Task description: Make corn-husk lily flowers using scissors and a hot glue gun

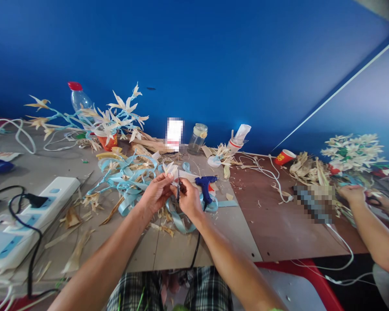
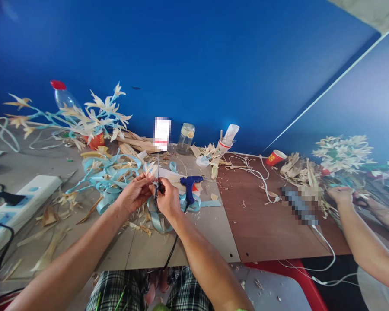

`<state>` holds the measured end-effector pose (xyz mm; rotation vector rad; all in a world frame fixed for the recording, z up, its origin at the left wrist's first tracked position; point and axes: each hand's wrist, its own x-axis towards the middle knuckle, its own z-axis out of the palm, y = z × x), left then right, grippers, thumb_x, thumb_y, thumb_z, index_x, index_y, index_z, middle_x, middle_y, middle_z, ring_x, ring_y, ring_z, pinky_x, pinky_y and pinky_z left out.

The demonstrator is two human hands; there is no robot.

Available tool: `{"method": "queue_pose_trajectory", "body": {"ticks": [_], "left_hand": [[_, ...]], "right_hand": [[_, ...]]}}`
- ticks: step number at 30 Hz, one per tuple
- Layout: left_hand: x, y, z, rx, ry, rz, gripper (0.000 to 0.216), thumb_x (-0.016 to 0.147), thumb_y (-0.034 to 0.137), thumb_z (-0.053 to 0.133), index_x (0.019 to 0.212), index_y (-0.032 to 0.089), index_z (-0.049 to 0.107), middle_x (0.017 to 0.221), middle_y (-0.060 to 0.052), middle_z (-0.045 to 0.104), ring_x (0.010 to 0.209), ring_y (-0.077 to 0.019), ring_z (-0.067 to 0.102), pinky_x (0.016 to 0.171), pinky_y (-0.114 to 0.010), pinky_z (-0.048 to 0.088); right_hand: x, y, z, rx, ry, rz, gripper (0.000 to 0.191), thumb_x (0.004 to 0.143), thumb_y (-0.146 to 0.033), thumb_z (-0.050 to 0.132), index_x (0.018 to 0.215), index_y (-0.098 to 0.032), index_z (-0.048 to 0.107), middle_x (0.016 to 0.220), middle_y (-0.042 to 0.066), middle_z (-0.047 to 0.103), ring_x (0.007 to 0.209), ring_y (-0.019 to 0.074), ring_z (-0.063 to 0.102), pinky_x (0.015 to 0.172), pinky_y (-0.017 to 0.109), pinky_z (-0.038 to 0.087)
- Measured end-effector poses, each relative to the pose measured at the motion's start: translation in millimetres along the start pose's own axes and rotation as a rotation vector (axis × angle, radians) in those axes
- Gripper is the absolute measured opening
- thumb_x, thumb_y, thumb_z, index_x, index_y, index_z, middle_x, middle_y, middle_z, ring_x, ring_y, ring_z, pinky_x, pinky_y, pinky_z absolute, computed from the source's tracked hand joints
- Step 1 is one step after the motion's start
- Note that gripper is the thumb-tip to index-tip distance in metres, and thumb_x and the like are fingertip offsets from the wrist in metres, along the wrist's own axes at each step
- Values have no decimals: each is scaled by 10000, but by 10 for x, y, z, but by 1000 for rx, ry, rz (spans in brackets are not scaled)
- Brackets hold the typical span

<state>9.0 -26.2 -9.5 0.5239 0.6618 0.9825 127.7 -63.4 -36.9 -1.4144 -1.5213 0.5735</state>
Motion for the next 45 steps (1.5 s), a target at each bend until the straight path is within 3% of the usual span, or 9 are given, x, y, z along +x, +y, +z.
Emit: {"method": "queue_pose_trajectory", "body": {"ticks": [7, 17, 23, 26, 30, 33, 37, 42, 45], "left_hand": [[11, 0, 22, 70, 28, 135, 333, 578, 226, 782, 640, 160, 461, 428, 114, 333, 330, 2, 244, 352, -146, 210], [20, 24, -29, 138, 31, 235, 315, 631, 297, 744, 632, 159, 461, 425, 107, 291, 358, -13, 238, 382, -170, 192], [36, 33, -41, 141, 57, 283, 302, 590, 295, 766, 696, 145, 526, 496, 96, 364, 385, -10, 260, 388, -173, 182], [33, 35, -40, 147, 78, 314, 309, 571, 298, 773, 707, 146, 541, 536, 86, 411, 403, -11, 286, 400, -171, 210], [42, 29, -63, 174, 72, 349, 298, 588, 312, 761, 724, 148, 553, 564, 73, 442, 421, -20, 310, 410, -172, 230], [43, 26, -75, 210, 74, 381, 286, 604, 335, 747, 720, 152, 559, 580, 64, 468, 436, -30, 340, 426, -176, 262], [11, 32, -51, 242, 77, 390, 270, 617, 338, 734, 698, 154, 553, 571, 66, 470, 439, -31, 352, 435, -174, 272], [-31, 50, -5, 248, 74, 398, 254, 630, 321, 726, 724, 152, 561, 559, 67, 471, 432, -31, 352, 426, -172, 262], [-27, 48, -3, 241, 87, 406, 254, 627, 322, 727, 716, 155, 557, 545, 70, 466, 419, -30, 343, 417, -174, 253]], "right_hand": [[100, 75, -119, -127, 101, 114, 332, 779, -412, 574, 1015, -178, 573, 602, -4, 603, 549, 155, 555, 546, 243, 419], [176, -20, -247, -303, -42, 341, 580, 707, -365, 649, 1211, -146, 464, 845, 77, 672, 814, 227, 642, 729, 319, 460], [212, 35, -195, -334, -63, 281, 607, 683, -253, 660, 1247, -161, 456, 1051, 121, 655, 947, 229, 637, 823, 330, 461], [202, -15, -203, -399, -109, 239, 564, 701, -255, 647, 1234, -159, 490, 1105, 141, 642, 997, 244, 623, 842, 335, 458], [168, -164, -231, -545, -208, 178, 370, 734, -301, 630, 1078, -164, 620, 979, 150, 681, 939, 265, 633, 811, 348, 456], [174, -261, -236, -582, -122, 109, 229, 775, -253, 579, 970, -175, 671, 959, 153, 675, 892, 243, 634, 798, 337, 456], [262, -313, -203, -229, 62, 46, 261, 822, -307, 508, 1005, -190, 653, 1005, 102, 661, 788, 170, 629, 740, 295, 482], [322, -311, -113, 478, 1, 303, 486, 828, -553, 422, 937, -134, 643, 835, 101, 679, 497, 119, 533, 507, 272, 457], [281, -289, -45, 588, -6, 355, 498, 771, -606, 485, 853, -139, 638, 735, 69, 657, 486, 114, 508, 490, 261, 429]]}}
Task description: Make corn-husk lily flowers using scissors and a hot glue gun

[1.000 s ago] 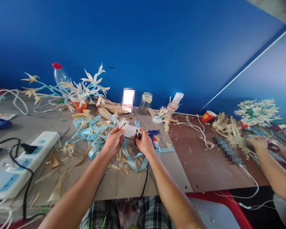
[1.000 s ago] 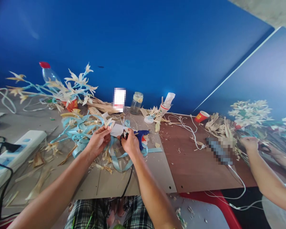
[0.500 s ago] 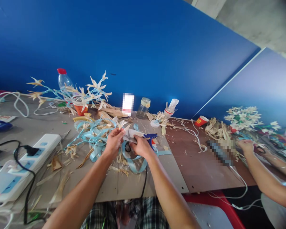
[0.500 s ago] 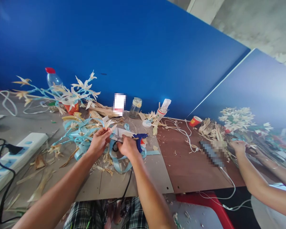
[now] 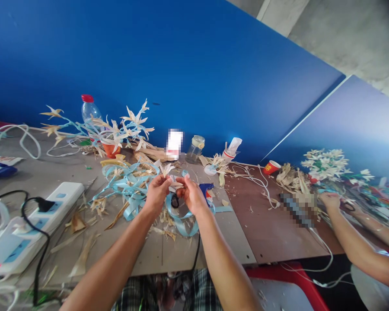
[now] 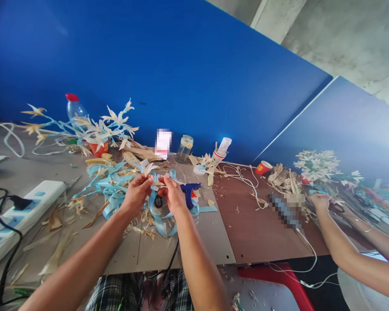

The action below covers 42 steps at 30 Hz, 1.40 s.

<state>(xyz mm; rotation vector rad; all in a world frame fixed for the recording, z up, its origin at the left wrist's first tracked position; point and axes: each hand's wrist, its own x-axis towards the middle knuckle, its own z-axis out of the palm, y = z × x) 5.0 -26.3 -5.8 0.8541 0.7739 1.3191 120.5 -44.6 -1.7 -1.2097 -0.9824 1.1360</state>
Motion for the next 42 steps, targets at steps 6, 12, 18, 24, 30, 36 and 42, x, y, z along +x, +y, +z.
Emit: {"method": "queue_pose_trajectory", "body": {"ticks": [6, 12, 18, 24, 30, 36, 42], "left_hand": [[1, -37, -14, 11, -7, -2, 280, 639, 375, 724, 736, 148, 589, 538, 68, 447, 428, -32, 334, 427, -175, 258], [1, -25, -14, -69, -45, -62, 350, 686, 477, 663, 772, 137, 645, 638, 21, 530, 426, -32, 309, 428, -197, 251], [1, -45, 4, 20, -112, -79, 312, 675, 427, 684, 596, 149, 566, 501, 35, 446, 426, -54, 317, 431, -200, 226], [24, -133, -11, 86, -185, -75, 180, 703, 322, 637, 672, 146, 613, 584, 16, 480, 478, -62, 325, 455, -198, 233], [14, -158, -37, 205, -238, -55, 186, 733, 308, 584, 817, 153, 643, 602, 24, 470, 535, -85, 347, 499, -209, 262], [-21, -76, -9, 463, -216, 25, 353, 779, 481, 521, 687, 145, 581, 524, 48, 384, 512, -87, 324, 493, -222, 241], [6, -125, -22, 619, -172, 138, 342, 812, 455, 487, 665, 153, 554, 519, 51, 385, 509, -88, 329, 499, -222, 261]], "right_hand": [[9, 14, -4, -108, 62, -61, 254, 640, -411, 632, 671, -168, 561, 528, -47, 494, 470, 82, 414, 482, 212, 351], [56, -249, -139, -342, -1, -272, 155, 706, -324, 547, 655, -180, 524, 555, -54, 430, 513, 84, 398, 502, 202, 336], [62, -296, -143, -600, -30, -588, 98, 761, -227, 487, 685, -171, 516, 823, 24, 492, 705, 111, 490, 622, 221, 421], [70, -232, -187, -742, 1, -714, 96, 772, -157, 467, 709, -174, 538, 884, 57, 455, 787, 141, 477, 663, 254, 446], [97, -215, -250, -810, -14, -788, 91, 781, -156, 488, 744, -173, 570, 934, 84, 455, 909, 183, 488, 733, 298, 452], [112, -191, -268, -879, 16, -826, 93, 788, -161, 503, 756, -175, 590, 956, 84, 453, 913, 183, 494, 766, 309, 447], [77, -196, -241, -877, 41, -858, 96, 805, -191, 508, 823, -173, 600, 956, 85, 475, 866, 174, 502, 778, 315, 442]]}}
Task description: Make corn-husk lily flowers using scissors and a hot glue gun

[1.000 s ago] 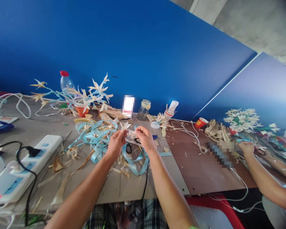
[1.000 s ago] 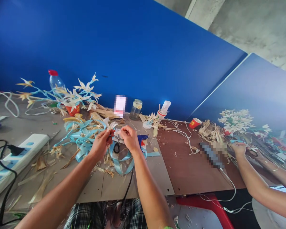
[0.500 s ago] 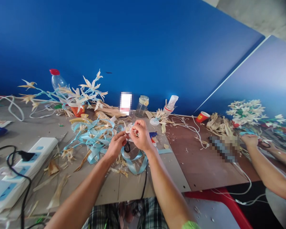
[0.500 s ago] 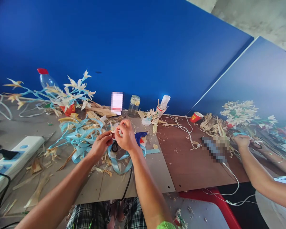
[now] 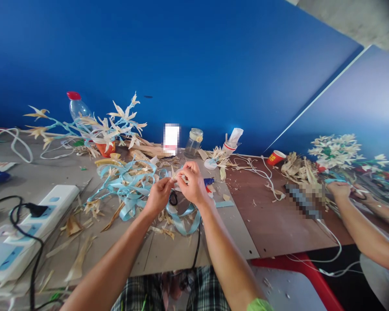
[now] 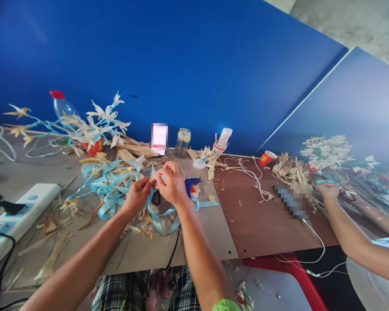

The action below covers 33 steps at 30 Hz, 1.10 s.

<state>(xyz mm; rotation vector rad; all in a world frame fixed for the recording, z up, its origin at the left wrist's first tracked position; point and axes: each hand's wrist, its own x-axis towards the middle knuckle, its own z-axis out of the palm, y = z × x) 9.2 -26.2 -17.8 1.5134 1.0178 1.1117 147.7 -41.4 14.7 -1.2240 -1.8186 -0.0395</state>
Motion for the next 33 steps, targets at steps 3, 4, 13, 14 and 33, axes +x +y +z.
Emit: {"method": "queue_pose_trajectory", "body": {"ticks": [3, 4, 13, 14, 33], "left_hand": [[1, 2, 7, 11, 81, 11, 320, 823, 417, 475, 645, 158, 532, 527, 48, 397, 510, -89, 331, 505, -220, 272], [1, 4, 4, 9, 118, 11, 311, 826, 410, 471, 657, 158, 541, 539, 44, 418, 516, -91, 344, 510, -220, 279], [5, -27, -32, 158, 273, 152, 274, 862, 333, 430, 685, 160, 547, 615, 21, 457, 605, -112, 393, 578, -228, 321], [3, -29, -28, 187, 268, 186, 273, 866, 314, 424, 665, 163, 530, 618, 19, 459, 612, -113, 397, 587, -231, 323], [-82, 68, 58, 143, -53, 320, 347, 788, 186, 506, 1123, 151, 588, 932, -70, 556, 734, -143, 509, 690, -275, 438]], "right_hand": [[-43, -74, 28, 44, 179, 69, 201, 796, -233, 535, 980, -158, 566, 985, 91, 486, 753, 143, 492, 752, 316, 448], [-61, -99, 49, 65, 247, 116, 213, 799, -246, 533, 991, -155, 555, 972, 86, 495, 702, 129, 479, 727, 307, 450], [-161, -182, 376, 469, 58, 468, 219, 800, -375, 547, 758, -166, 599, 740, 30, 614, 677, 141, 556, 646, 250, 446], [-164, -191, 396, 490, 59, 488, 221, 791, -379, 557, 755, -165, 601, 744, 31, 625, 680, 143, 560, 651, 251, 448], [-74, -132, 239, 482, 93, 671, 234, 730, -377, 569, 672, -151, 592, 621, 12, 594, 590, 126, 510, 585, 236, 417]]}}
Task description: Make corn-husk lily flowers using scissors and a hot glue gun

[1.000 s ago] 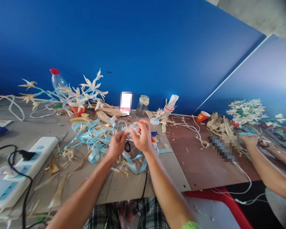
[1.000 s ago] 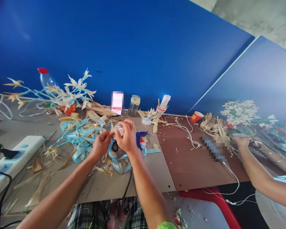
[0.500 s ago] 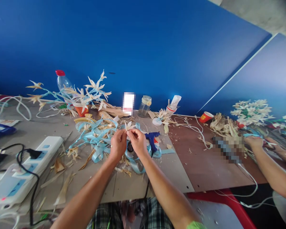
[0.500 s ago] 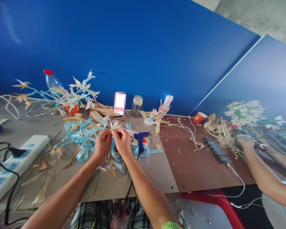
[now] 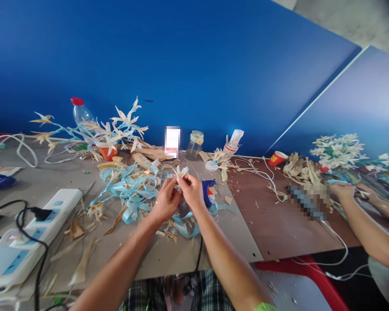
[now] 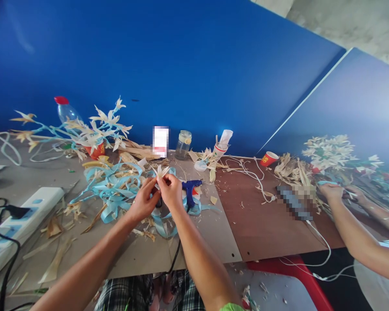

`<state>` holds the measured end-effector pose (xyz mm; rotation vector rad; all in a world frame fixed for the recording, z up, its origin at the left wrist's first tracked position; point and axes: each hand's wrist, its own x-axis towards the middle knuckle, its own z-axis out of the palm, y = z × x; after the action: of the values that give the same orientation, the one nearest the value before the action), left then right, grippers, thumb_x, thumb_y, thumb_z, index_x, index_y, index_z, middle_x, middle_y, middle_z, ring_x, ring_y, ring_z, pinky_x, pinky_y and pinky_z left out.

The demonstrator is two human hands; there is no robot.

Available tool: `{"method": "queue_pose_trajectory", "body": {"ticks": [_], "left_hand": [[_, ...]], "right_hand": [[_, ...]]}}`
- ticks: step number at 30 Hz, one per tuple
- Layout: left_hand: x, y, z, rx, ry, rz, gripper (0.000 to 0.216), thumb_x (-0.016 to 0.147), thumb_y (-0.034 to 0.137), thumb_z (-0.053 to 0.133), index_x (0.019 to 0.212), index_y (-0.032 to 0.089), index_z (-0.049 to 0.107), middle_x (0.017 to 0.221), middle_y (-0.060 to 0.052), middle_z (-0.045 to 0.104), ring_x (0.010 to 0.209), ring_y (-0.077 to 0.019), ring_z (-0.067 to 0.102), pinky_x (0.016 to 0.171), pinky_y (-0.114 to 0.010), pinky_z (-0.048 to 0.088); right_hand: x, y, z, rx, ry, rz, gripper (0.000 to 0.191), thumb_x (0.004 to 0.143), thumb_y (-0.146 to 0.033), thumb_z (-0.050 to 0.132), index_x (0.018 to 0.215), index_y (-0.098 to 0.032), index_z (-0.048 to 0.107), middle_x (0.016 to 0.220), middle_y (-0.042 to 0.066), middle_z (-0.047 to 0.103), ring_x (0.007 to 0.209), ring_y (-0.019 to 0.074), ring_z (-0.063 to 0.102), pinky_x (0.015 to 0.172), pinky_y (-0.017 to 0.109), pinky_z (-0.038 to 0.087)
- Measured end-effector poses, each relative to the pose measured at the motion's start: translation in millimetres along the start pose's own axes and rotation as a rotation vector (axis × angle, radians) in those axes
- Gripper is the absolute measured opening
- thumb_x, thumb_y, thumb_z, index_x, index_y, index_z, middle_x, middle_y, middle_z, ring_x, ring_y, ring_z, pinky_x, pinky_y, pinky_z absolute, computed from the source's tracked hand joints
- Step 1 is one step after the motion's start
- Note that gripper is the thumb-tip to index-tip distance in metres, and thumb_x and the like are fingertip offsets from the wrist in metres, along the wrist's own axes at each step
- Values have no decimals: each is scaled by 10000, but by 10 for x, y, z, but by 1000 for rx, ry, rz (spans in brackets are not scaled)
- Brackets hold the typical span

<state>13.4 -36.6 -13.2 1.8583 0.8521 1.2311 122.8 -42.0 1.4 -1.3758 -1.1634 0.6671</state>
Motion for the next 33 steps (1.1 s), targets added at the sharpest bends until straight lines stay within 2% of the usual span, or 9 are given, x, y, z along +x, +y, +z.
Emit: {"method": "queue_pose_trajectory", "body": {"ticks": [3, 6, 8, 14, 18, 25, 28, 30, 33], "left_hand": [[16, -7, -17, -310, 24, -209, 365, 789, 308, 563, 1118, 159, 612, 895, -53, 593, 700, -125, 518, 688, -262, 441], [49, -38, -45, -622, 97, -427, 347, 773, 416, 588, 973, 144, 668, 788, -39, 632, 699, -128, 548, 714, -264, 443], [68, -58, -59, -743, 82, -486, 323, 734, 423, 638, 867, 133, 687, 775, -45, 654, 714, -133, 571, 730, -265, 444], [84, -127, -79, -962, 86, -557, 202, 695, 324, 705, 786, 144, 687, 788, -36, 678, 722, -118, 594, 714, -246, 448], [81, -145, -92, -1010, 41, -564, 181, 709, 303, 698, 753, 128, 681, 779, -46, 670, 711, -116, 588, 702, -246, 456], [81, -166, -102, -1045, 93, -601, 123, 679, 204, 722, 755, 135, 656, 765, -30, 664, 714, -112, 603, 733, -246, 468], [86, -184, -116, -1083, 91, -605, 103, 685, 179, 715, 741, 140, 639, 769, -20, 667, 740, -113, 616, 770, -258, 473], [87, -183, -126, -1097, 88, -604, 98, 703, 184, 703, 756, 144, 631, 811, -25, 676, 788, -123, 630, 808, -280, 475], [83, -163, -132, -1090, 85, -623, 118, 711, 190, 699, 771, 153, 605, 864, -33, 685, 808, -148, 651, 824, -333, 491]], "right_hand": [[19, 28, -8, 64, -32, 36, 227, 726, -371, 574, 684, -148, 599, 619, 4, 584, 586, 115, 494, 571, 223, 404], [19, 52, 24, 112, -60, 57, 231, 708, -372, 590, 643, -151, 580, 577, -18, 536, 548, 98, 446, 537, 212, 375], [12, 67, 54, 112, -64, 58, 245, 697, -382, 601, 622, -151, 567, 565, -24, 517, 539, 94, 431, 529, 212, 366], [-32, 54, 112, 255, -140, 126, 266, 671, -413, 620, 623, -159, 557, 537, -41, 478, 503, 80, 392, 483, 204, 331], [-38, 1, 117, 348, -153, 198, 250, 635, -411, 629, 627, -169, 567, 518, -46, 485, 474, 81, 382, 448, 208, 287], [5, 143, 117, 228, -136, 202, 290, 629, -441, 640, 613, -156, 592, 491, -55, 469, 455, 75, 352, 444, 215, 257], [26, 149, 61, 185, -195, 200, 299, 643, -446, 640, 604, -155, 585, 466, -63, 439, 445, 72, 342, 439, 212, 247], [48, 111, 1, 196, -210, 210, 277, 649, -430, 638, 633, -157, 595, 470, -61, 452, 447, 75, 365, 446, 211, 270], [84, 57, -70, 227, -131, 187, 269, 658, -418, 638, 742, -163, 623, 525, -50, 506, 484, 84, 417, 484, 208, 333]]}}
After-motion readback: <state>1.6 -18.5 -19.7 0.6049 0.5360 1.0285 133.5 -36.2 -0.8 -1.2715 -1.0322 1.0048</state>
